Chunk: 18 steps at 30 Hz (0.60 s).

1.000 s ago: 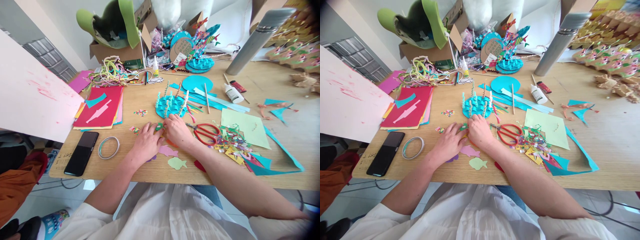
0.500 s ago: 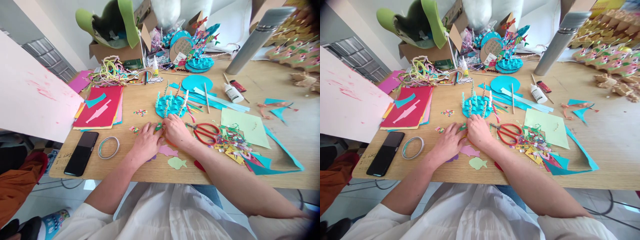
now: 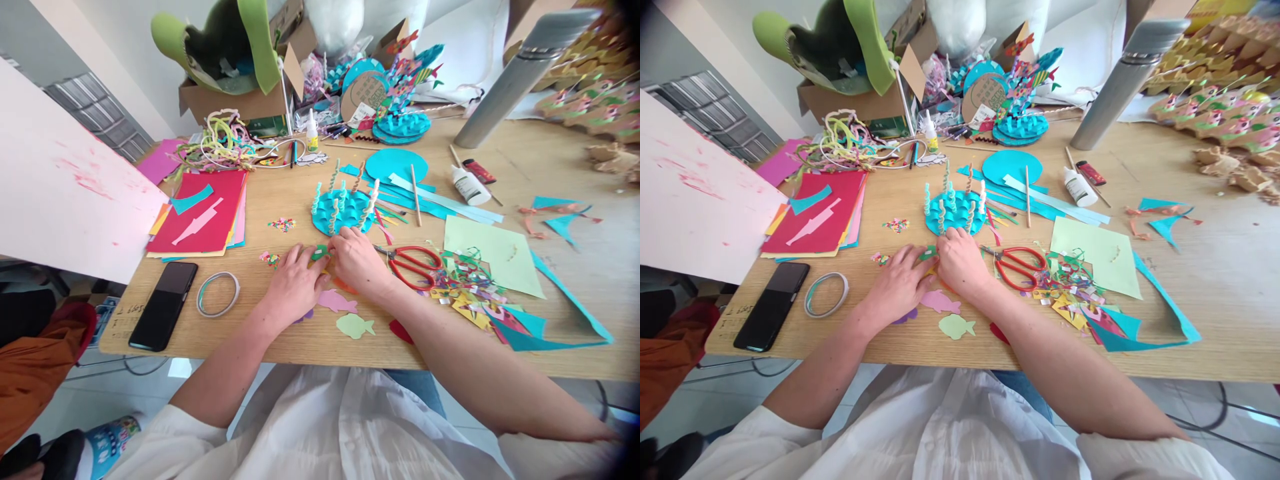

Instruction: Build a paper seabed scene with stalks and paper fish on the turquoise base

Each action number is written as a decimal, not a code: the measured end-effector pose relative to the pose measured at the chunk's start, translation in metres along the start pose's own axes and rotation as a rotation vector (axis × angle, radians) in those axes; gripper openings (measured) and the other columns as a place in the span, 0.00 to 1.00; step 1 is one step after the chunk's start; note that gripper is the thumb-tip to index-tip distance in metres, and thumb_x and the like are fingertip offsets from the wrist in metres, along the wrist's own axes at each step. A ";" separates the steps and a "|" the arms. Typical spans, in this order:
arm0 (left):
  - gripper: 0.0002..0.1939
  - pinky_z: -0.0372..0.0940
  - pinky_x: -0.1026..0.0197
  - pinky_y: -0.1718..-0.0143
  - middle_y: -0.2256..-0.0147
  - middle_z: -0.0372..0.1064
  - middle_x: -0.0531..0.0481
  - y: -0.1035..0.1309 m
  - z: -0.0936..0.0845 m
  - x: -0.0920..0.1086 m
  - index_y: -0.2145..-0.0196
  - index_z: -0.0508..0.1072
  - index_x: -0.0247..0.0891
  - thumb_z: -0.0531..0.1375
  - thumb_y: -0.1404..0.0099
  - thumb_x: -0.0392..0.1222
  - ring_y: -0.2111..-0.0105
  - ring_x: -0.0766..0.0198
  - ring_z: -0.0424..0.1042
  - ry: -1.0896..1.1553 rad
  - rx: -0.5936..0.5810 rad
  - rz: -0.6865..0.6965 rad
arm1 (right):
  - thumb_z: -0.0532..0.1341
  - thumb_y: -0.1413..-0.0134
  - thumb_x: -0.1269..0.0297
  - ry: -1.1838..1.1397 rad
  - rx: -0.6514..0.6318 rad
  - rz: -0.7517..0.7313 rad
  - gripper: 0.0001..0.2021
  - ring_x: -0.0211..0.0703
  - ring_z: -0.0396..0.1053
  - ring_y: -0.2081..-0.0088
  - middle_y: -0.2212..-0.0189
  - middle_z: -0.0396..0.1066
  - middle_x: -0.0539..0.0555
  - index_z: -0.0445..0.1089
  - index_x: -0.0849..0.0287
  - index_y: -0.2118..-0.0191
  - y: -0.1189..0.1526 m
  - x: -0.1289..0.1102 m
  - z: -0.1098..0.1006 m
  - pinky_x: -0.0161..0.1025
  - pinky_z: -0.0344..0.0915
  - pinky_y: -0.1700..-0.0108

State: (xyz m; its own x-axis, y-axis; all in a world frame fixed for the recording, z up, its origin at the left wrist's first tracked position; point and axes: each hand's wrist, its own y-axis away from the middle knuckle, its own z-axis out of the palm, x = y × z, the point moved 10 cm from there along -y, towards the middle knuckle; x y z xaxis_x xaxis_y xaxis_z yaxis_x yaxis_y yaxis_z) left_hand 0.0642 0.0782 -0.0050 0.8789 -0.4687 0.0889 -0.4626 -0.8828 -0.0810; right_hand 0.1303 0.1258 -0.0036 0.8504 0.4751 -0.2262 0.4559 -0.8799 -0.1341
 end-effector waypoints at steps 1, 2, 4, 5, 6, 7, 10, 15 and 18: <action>0.20 0.57 0.43 0.40 0.42 0.63 0.42 0.000 0.000 0.000 0.43 0.68 0.40 0.51 0.29 0.46 0.40 0.47 0.58 0.000 -0.001 0.000 | 0.52 0.43 0.74 -0.001 0.001 0.002 0.12 0.51 0.62 0.61 0.64 0.68 0.62 0.72 0.66 0.63 0.000 0.000 0.000 0.43 0.55 0.56; 0.20 0.57 0.43 0.40 0.42 0.63 0.41 0.000 0.000 0.000 0.43 0.68 0.40 0.51 0.29 0.46 0.40 0.47 0.58 0.001 -0.002 -0.001 | 0.51 0.43 0.74 -0.001 0.003 0.003 0.12 0.51 0.62 0.60 0.64 0.68 0.62 0.72 0.66 0.63 0.000 0.000 0.000 0.43 0.55 0.56; 0.20 0.58 0.43 0.40 0.42 0.63 0.40 0.000 0.000 0.000 0.43 0.68 0.40 0.51 0.29 0.46 0.40 0.47 0.58 0.009 -0.001 -0.001 | 0.51 0.42 0.74 0.001 0.003 0.004 0.12 0.51 0.63 0.60 0.64 0.68 0.62 0.73 0.66 0.63 0.000 0.000 0.000 0.43 0.55 0.56; 0.19 0.58 0.43 0.40 0.42 0.63 0.40 0.000 0.000 0.000 0.43 0.68 0.40 0.51 0.29 0.45 0.40 0.47 0.58 0.012 0.001 -0.002 | 0.51 0.42 0.74 0.001 0.001 0.004 0.12 0.51 0.63 0.60 0.64 0.68 0.62 0.73 0.66 0.63 0.000 0.000 0.000 0.43 0.55 0.56; 0.19 0.58 0.43 0.40 0.42 0.63 0.40 0.000 0.000 0.000 0.44 0.68 0.40 0.51 0.29 0.45 0.40 0.48 0.58 0.015 0.003 -0.002 | 0.51 0.42 0.74 0.000 -0.002 0.005 0.12 0.51 0.62 0.60 0.64 0.68 0.62 0.73 0.66 0.63 0.000 0.000 0.000 0.43 0.55 0.55; 0.19 0.58 0.42 0.40 0.42 0.63 0.40 0.000 -0.001 0.000 0.44 0.68 0.40 0.51 0.29 0.45 0.40 0.48 0.58 0.015 0.004 -0.003 | 0.51 0.43 0.74 -0.001 -0.003 0.006 0.12 0.51 0.62 0.60 0.64 0.68 0.62 0.72 0.66 0.63 0.000 0.000 0.000 0.43 0.55 0.55; 0.19 0.59 0.42 0.41 0.42 0.63 0.41 0.000 -0.001 0.000 0.44 0.68 0.41 0.51 0.29 0.45 0.40 0.48 0.58 0.011 0.006 -0.003 | 0.52 0.43 0.74 -0.004 -0.005 0.004 0.12 0.51 0.62 0.60 0.64 0.68 0.62 0.72 0.66 0.63 0.000 0.000 0.001 0.43 0.55 0.55; 0.19 0.58 0.43 0.40 0.42 0.63 0.41 0.000 -0.001 0.000 0.44 0.68 0.41 0.51 0.29 0.45 0.41 0.48 0.58 0.007 0.013 0.005 | 0.51 0.42 0.74 -0.019 0.014 0.005 0.12 0.50 0.63 0.60 0.64 0.68 0.61 0.72 0.65 0.63 -0.001 0.000 0.002 0.42 0.55 0.56; 0.19 0.58 0.43 0.41 0.42 0.63 0.42 0.000 -0.001 0.001 0.43 0.68 0.41 0.51 0.29 0.45 0.41 0.48 0.58 -0.002 0.007 0.002 | 0.51 0.42 0.73 -0.025 0.028 0.006 0.11 0.51 0.63 0.60 0.64 0.68 0.61 0.72 0.65 0.63 -0.001 0.000 0.001 0.42 0.56 0.56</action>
State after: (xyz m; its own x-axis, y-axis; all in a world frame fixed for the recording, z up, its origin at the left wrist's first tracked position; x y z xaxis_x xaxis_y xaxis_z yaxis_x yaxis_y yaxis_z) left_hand 0.0647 0.0782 -0.0042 0.8784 -0.4700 0.0869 -0.4631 -0.8819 -0.0879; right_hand 0.1294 0.1270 -0.0048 0.8463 0.4698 -0.2511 0.4427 -0.8825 -0.1590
